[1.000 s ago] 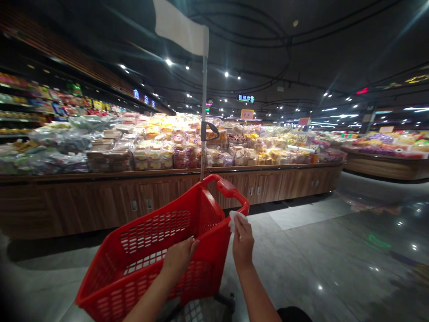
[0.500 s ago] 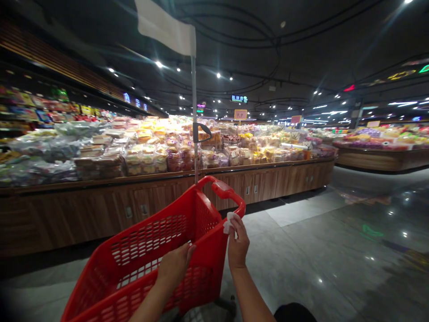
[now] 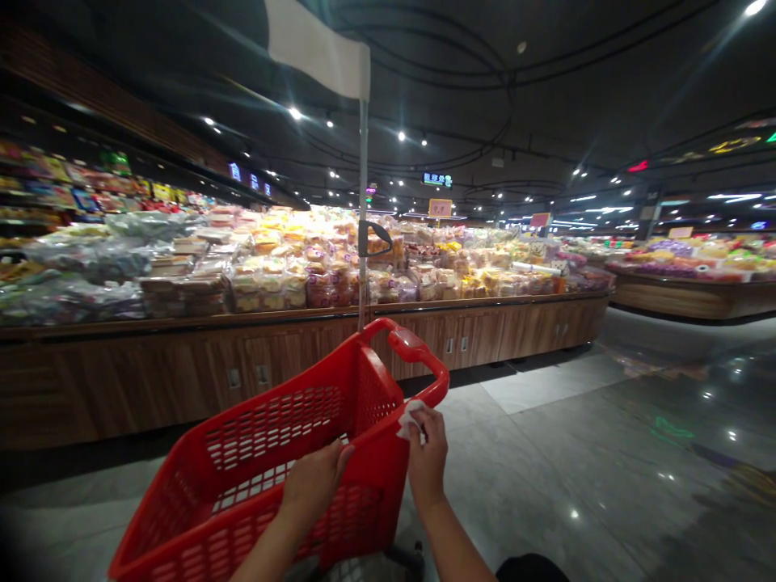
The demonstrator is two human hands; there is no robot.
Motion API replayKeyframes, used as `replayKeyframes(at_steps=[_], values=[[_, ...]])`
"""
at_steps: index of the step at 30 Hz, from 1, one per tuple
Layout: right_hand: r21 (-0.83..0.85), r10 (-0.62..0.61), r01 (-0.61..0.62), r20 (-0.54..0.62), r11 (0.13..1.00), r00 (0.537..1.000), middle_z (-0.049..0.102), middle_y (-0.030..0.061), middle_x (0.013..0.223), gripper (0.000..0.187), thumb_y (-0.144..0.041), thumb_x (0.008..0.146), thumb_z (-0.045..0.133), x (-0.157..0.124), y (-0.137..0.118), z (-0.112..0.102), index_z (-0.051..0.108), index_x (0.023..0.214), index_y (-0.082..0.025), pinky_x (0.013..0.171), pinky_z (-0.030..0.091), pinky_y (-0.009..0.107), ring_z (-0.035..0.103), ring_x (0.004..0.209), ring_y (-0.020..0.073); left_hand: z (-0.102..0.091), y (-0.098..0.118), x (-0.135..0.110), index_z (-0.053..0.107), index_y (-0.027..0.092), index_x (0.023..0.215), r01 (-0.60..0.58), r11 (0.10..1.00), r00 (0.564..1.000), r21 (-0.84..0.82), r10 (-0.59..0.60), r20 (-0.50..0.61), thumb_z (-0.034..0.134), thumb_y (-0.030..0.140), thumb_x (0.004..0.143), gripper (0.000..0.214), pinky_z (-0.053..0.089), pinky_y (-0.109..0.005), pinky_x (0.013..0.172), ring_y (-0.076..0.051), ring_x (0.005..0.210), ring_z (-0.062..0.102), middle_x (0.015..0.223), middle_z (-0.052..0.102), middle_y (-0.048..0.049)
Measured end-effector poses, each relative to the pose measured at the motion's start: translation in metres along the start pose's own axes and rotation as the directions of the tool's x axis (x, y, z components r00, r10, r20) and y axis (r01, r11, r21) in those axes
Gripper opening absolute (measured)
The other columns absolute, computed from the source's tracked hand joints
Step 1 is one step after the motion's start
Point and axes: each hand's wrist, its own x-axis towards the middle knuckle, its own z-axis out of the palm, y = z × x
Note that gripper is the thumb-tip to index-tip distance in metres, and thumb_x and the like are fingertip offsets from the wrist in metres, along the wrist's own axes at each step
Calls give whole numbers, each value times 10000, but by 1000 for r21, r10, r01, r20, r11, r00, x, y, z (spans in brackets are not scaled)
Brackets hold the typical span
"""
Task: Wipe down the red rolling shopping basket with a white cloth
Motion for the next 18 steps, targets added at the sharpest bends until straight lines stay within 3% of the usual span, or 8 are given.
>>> replayKeyframes(at_steps=[2, 6, 7, 9, 11, 13, 16, 18], values=[[-24, -62, 64, 71, 998, 996, 576, 67, 983, 171, -210, 827, 489, -3, 3, -3, 647, 892, -199, 841, 461, 349, 543, 963, 204, 0, 0, 0, 567, 205, 921, -1, 1000, 1000, 0, 1, -2, 144, 428, 930, 479, 443, -320, 671, -231, 810, 660, 849, 695, -76], [-121, -141, 141, 2, 983, 990, 574, 77, 991, 193, -187, 846, 455, 20, 3, -18, 638, 907, -187, 813, 468, 355, 536, 948, 204, -1, -1, 0, 568, 208, 918, -10, 1000, 1000, -4, 10, 5, 153, 423, 931, 467, 450, -329, 675, -236, 815, 661, 853, 697, -72], [-151, -184, 187, 34, 971, 982, 575, 81, 1015, 214, -177, 853, 441, 30, 0, -21, 634, 943, -185, 826, 459, 362, 530, 964, 205, -1, -1, 0, 569, 208, 920, -10, 1000, 1000, -6, 10, 8, 159, 420, 931, 461, 451, -327, 675, -233, 815, 662, 861, 697, -72], [-219, -271, 317, 216, 923, 938, 598, 73, 1006, 238, -142, 847, 437, 47, -12, -22, 637, 966, -193, 838, 441, 366, 526, 958, 203, -1, 0, 0, 571, 206, 921, -6, 1000, 1000, -10, 6, 14, 169, 416, 930, 453, 452, -322, 677, -227, 817, 661, 873, 696, -74], [-292, -269, 441, 480, 849, 835, 635, 47, 888, 222, -103, 813, 469, 63, -27, -17, 653, 887, -204, 800, 427, 350, 535, 879, 197, -2, 0, 0, 573, 203, 918, 0, 1000, 1000, -10, 0, 15, 167, 418, 929, 459, 450, -323, 685, -227, 823, 660, 870, 694, -76], [-326, -172, 522, 697, 788, 696, 627, 20, 717, 200, -64, 765, 504, 74, -41, -7, 650, 764, -199, 710, 411, 302, 533, 758, 178, -2, 1, 0, 573, 202, 912, 7, 1000, 1000, -11, -7, 12, 166, 425, 928, 465, 449, -325, 692, -231, 825, 659, 858, 693, -74], [-265, -84, 567, 853, 780, 515, 584, -11, 597, 196, -31, 713, 524, 85, -54, 10, 637, 663, -182, 560, 351, 221, 507, 603, 126, -3, 1, -1, 573, 198, 913, 20, 1000, 1000, -15, -20, 9, 167, 423, 929, 465, 451, -334, 694, -238, 826, 658, 866, 693, -74], [-196, -92, 575, 897, 795, 433, 575, -34, 569, 187, -34, 696, 538, 93, -56, 18, 636, 627, -177, 503, 315, 192, 488, 533, 92, -4, -1, -1, 576, 197, 916, 28, 999, 1000, -20, -28, 12, 167, 422, 928, 467, 452, -336, 691, -241, 825, 659, 870, 695, -75]])
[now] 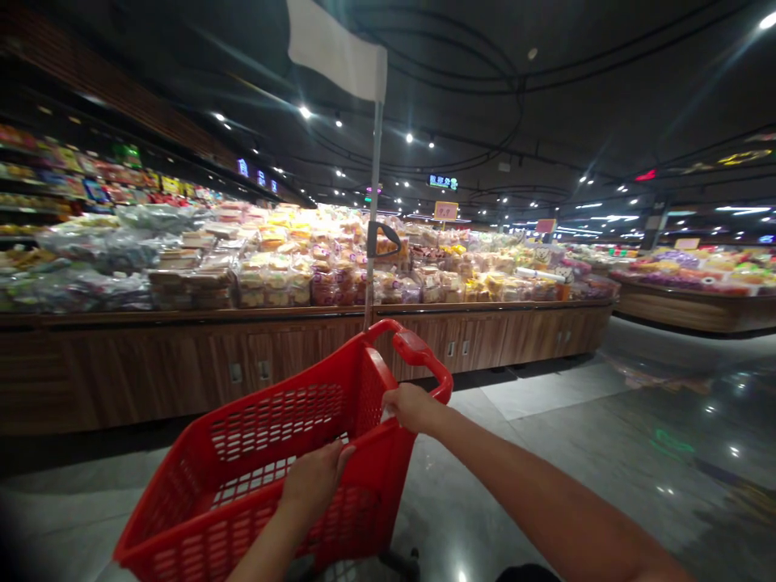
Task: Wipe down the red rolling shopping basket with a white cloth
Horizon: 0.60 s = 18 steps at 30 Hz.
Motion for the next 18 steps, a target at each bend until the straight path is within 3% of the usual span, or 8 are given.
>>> replayKeyframes(at_steps=[6, 13, 18], values=[[39, -62, 58, 94, 998, 994, 540, -47, 467, 224, -69, 699, 515, 15, 15, -19, 620, 523, -158, 467, 305, 181, 449, 431, 55, -2, -12, -1, 584, 209, 921, -14, 1000, 1000, -24, 14, 10, 170, 432, 926, 470, 445, -309, 707, -224, 859, 654, 879, 696, -68], [51, -70, 66, 99, 997, 993, 610, -35, 554, 204, -48, 701, 516, 12, 0, -11, 653, 629, -180, 482, 343, 187, 511, 486, 84, -4, -16, -1, 578, 200, 892, -28, 999, 999, -17, 29, 19, 140, 442, 923, 501, 443, -330, 680, -244, 828, 656, 867, 696, -81], [-4, -24, 24, 111, 1000, 993, 555, -17, 494, 238, -21, 682, 492, 10, 4, -25, 624, 550, -168, 490, 326, 211, 491, 472, 95, -4, -18, -1, 577, 200, 922, -32, 999, 999, -17, 33, 27, 144, 430, 925, 490, 438, -312, 700, -227, 852, 652, 900, 693, -76]])
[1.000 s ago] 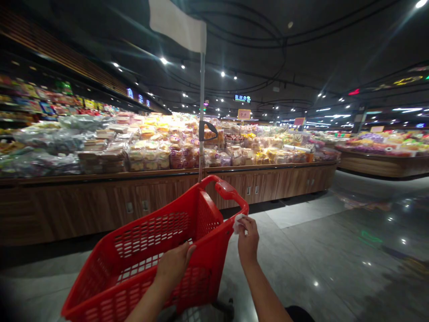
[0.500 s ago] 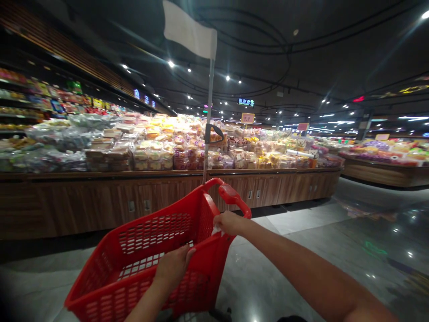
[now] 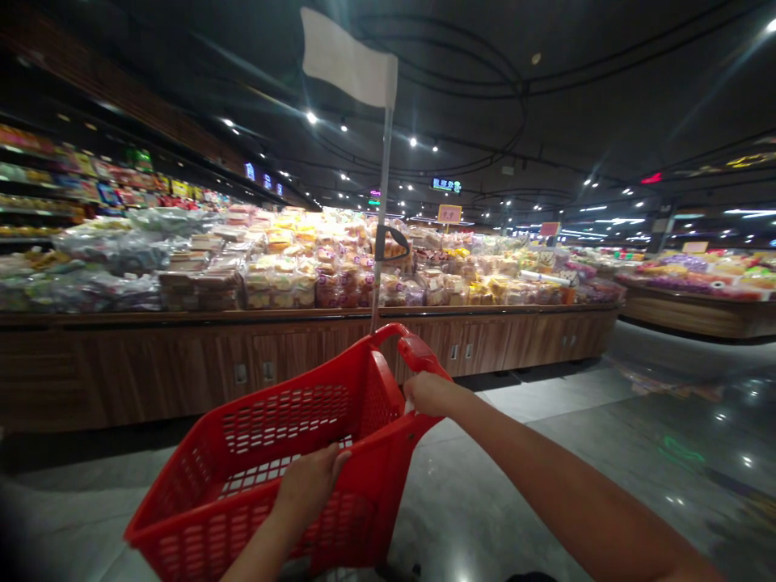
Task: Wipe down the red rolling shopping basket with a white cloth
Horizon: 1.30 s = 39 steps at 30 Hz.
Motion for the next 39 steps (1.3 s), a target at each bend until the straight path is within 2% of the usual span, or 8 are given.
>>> replayKeyframes(at_steps=[9, 12, 15, 22, 28, 32, 35, 39], values=[[-44, -15, 7, -179, 999, 984, 638, 12, 746, 250, -40, 767, 485, -40, -10, 12, 662, 825, -206, 640, 414, 228, 575, 722, 149, 1, -7, 1, 570, 213, 915, -8, 1000, 1000, 18, 9, -29, 142, 443, 925, 487, 441, -328, 686, -236, 835, 657, 863, 696, -74], [-104, -24, -15, -368, 994, 930, 681, 45, 919, 327, -51, 808, 445, -61, 9, 16, 654, 1006, -206, 794, 464, 316, 590, 883, 191, -1, -12, 2, 567, 214, 896, -11, 1000, 999, 20, 11, -32, 137, 450, 925, 491, 435, -309, 678, -224, 826, 659, 839, 697, -69], [-121, -28, -49, -565, 991, 824, 621, 66, 1163, 442, -51, 838, 394, -73, 14, 40, 567, 1206, -223, 935, 446, 397, 548, 1079, 207, -2, -16, 3, 562, 220, 873, -29, 999, 999, 24, 30, -35, 127, 461, 924, 500, 430, -305, 666, -224, 813, 659, 833, 698, -60], [-121, -180, 134, -612, 984, 770, 529, 57, 1304, 492, -54, 878, 364, -72, -9, 94, 442, 1325, -246, 1028, 404, 414, 455, 1232, 195, -2, -30, 2, 561, 227, 848, -70, 997, 997, 35, 71, -29, 138, 470, 923, 494, 414, -285, 645, -211, 801, 656, 831, 699, -45], [90, 127, -94, -828, 992, 547, 572, 58, 1252, 381, -161, 894, 429, -83, -2, 93, 541, 1246, -257, 970, 465, 385, 539, 1146, 204, -2, -34, -4, 571, 225, 832, -57, 998, 997, 37, 59, -53, 125, 495, 919, 528, 396, -270, 634, -201, 778, 655, 801, 696, -41], [249, 276, -120, -847, 961, 454, 573, 70, 1250, 348, -218, 894, 438, -84, 2, 97, 567, 1216, -235, 974, 452, 411, 542, 1143, 220, -3, -35, -6, 576, 227, 813, -58, 998, 996, 33, 60, -67, 146, 490, 922, 516, 382, -264, 623, -197, 764, 653, 785, 696, -31], [335, 345, -103, -831, 937, 437, 604, 75, 1206, 335, -239, 882, 450, -84, 1, 94, 589, 1186, -219, 960, 459, 426, 565, 1111, 229, -7, -41, -11, 574, 227, 785, -61, 998, 996, 20, 62, -70, 183, 476, 923, 483, 378, -255, 623, -185, 753, 647, 768, 691, -19], [401, 368, -47, -780, 915, 507, 623, 62, 1179, 313, -223, 874, 449, -87, -9, 83, 621, 1136, -227, 959, 463, 410, 573, 1101, 221, -19, -33, -14, 569, 212, 775, -40, 999, 995, -3, 39, -97, 199, 489, 916, 483, 397, -264, 663, -185, 775, 631, 796, 676, -40]])
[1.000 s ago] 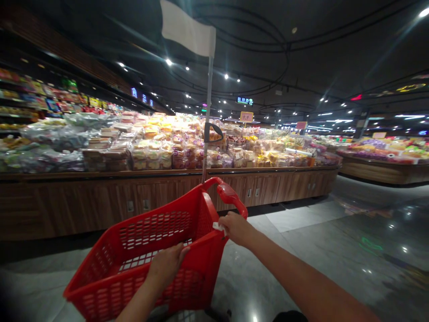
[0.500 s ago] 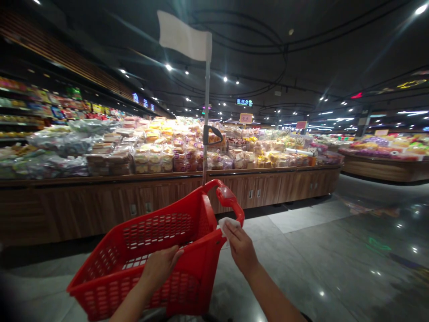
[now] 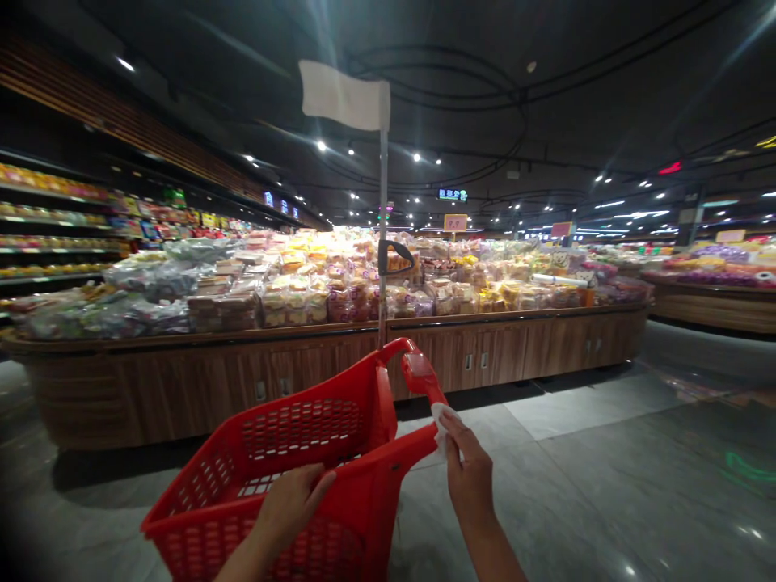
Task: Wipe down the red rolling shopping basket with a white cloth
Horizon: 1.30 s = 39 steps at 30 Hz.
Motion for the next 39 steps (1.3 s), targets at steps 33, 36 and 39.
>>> replayKeyframes(at_steps=[33, 36, 39], values=[[98, -244, 232, 603, 968, 760, 700, 25, 908, 375, 22, 717, 430, 61, -48, -5, 688, 862, -208, 820, 442, 329, 588, 905, 184, -26, 73, 17, 516, 201, 941, -5, 999, 998, -45, 2, -68, 360, 596, 832, 438, 389, -285, 617, -246, 788, 655, 796, 680, -54], [107, -195, 163, 567, 981, 801, 694, 21, 940, 382, -3, 739, 440, 50, -48, -11, 681, 933, -228, 801, 464, 328, 590, 897, 184, -23, 70, 16, 510, 206, 939, -35, 997, 996, -70, 29, -79, 327, 624, 828, 469, 394, -292, 612, -249, 775, 654, 797, 677, -50], [95, -92, 56, 434, 994, 896, 690, 26, 1013, 351, -77, 785, 461, 45, -32, -5, 681, 997, -252, 820, 478, 369, 609, 915, 200, -24, 70, 17, 513, 207, 933, -18, 997, 997, -73, 13, -75, 327, 634, 823, 478, 399, -289, 627, -246, 788, 654, 815, 678, -50]])
